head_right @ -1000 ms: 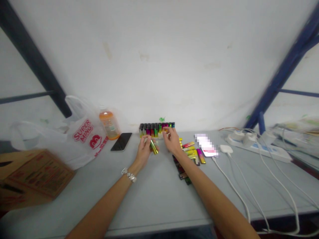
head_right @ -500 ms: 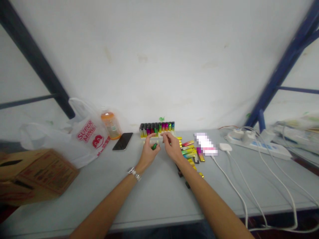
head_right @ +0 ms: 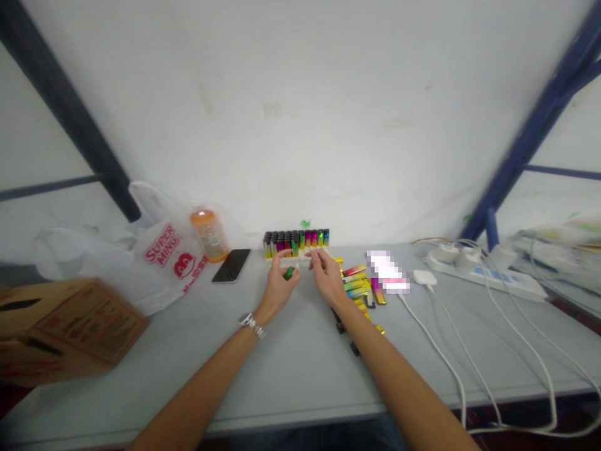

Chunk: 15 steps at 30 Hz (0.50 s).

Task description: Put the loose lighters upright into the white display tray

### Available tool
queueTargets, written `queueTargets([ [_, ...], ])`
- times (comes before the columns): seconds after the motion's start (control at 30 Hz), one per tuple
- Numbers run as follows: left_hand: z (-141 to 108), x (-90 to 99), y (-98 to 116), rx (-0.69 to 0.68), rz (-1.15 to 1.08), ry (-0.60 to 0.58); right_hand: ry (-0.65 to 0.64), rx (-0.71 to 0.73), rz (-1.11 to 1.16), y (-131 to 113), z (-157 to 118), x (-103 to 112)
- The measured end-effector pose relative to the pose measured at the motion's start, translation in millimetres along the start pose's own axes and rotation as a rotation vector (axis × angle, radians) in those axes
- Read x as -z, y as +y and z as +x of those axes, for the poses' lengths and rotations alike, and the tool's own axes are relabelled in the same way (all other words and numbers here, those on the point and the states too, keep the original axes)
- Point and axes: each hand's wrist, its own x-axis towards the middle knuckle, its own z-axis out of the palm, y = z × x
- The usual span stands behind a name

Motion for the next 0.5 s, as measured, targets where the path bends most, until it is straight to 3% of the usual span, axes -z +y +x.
queueTargets([
  [0.2, -3, 0.7, 0, -0.018, -0.002, 0.005, -0.123, -0.039, 0.021, 2, 0, -7],
  [0.5, -3, 1.0, -8, -0.123, 0.171, -0.151, -0.269, -0.204, 0.275, 5, 7, -8],
])
